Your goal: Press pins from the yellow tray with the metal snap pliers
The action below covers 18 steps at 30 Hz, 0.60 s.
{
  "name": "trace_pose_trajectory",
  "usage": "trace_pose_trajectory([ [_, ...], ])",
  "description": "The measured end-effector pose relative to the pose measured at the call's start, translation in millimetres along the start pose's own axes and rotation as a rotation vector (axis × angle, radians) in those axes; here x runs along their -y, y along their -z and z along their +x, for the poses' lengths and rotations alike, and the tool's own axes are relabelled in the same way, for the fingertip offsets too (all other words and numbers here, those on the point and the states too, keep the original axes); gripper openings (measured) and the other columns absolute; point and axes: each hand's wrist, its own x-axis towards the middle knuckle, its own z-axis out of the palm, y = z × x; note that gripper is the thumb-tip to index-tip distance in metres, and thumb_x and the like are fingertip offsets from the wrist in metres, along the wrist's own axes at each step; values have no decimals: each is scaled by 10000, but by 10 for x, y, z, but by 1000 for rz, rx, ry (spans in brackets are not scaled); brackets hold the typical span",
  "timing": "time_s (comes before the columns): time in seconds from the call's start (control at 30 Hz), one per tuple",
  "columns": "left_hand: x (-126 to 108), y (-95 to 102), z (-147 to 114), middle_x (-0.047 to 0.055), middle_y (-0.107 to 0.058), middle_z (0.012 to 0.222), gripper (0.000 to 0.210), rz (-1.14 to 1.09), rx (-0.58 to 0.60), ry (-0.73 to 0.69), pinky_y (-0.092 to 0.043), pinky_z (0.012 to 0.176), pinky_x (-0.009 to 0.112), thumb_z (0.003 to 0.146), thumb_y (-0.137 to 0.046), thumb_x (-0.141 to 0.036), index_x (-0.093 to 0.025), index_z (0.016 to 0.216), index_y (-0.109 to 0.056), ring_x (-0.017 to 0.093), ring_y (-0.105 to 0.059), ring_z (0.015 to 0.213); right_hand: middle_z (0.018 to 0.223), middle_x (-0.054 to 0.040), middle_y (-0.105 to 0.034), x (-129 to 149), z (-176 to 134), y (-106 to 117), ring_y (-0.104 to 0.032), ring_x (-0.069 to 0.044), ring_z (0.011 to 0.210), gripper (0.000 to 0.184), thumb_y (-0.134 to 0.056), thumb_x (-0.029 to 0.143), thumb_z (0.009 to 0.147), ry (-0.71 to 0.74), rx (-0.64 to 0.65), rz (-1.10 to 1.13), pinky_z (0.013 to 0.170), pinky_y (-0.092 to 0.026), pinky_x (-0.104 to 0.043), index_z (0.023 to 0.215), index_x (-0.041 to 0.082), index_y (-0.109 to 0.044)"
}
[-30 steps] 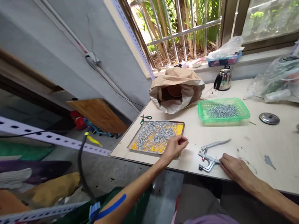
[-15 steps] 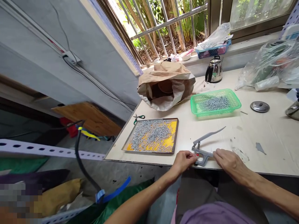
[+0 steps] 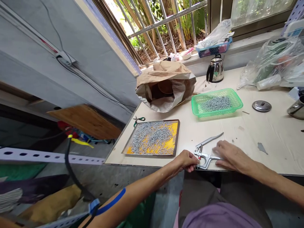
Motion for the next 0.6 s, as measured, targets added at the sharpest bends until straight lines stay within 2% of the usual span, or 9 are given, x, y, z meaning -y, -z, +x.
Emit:
trace_pose_trajectory([
  [0.1, 8, -2, 10, -63, -518, 407, 175, 4, 4, 10, -370, 395, 169, 652, -707, -224, -123, 568, -591, 54, -471, 352, 1374, -221, -433, -175, 87, 10, -380, -380, 1266, 787, -686, 556, 684, -6, -33, -107, 946, -370, -526, 1319, 157, -448],
  [0.17, 19, 0, 24, -64, -522, 414, 181, 4, 2, 9, -377, 401, 174, 639, -726, -244, -123, 582, -604, 60, -483, 359, 1381, -235, -429, -250, 149, 18, -312, -408, 1313, 927, -683, 636, 626, 9, 14, -130, 988, -304, -578, 1360, 137, -413],
  [0.23, 28, 1, 33, -65, -524, 422, 186, 2, -4, 7, -384, 406, 179, 628, -739, -255, -123, 596, -613, 64, -491, 364, 1327, -230, -487, -268, 194, 39, -366, -399, 1279, 941, -675, 646, 618, 18, 55, -127, 1000, -283, -590, 1359, 127, -418],
  [0.37, 17, -11, 18, -67, -518, 417, 166, 1, -6, 10, -377, 404, 174, 648, -724, -231, -123, 599, -608, 62, -490, 364, 1211, -200, -576, -185, 212, 116, -508, -359, 1129, 846, -689, 541, 649, -4, 86, -104, 971, -306, -599, 1344, 133, -434],
  [0.6, -9, -29, -21, -62, -509, 422, 227, 30, -22, 6, -386, 413, 178, 695, -699, -255, -128, 566, -561, 63, -485, 366, 1061, -143, -662, -41, 148, 193, -571, -316, 1001, 710, -704, 357, 699, -29, 100, -114, 956, -301, -587, 1327, 148, -446],
])
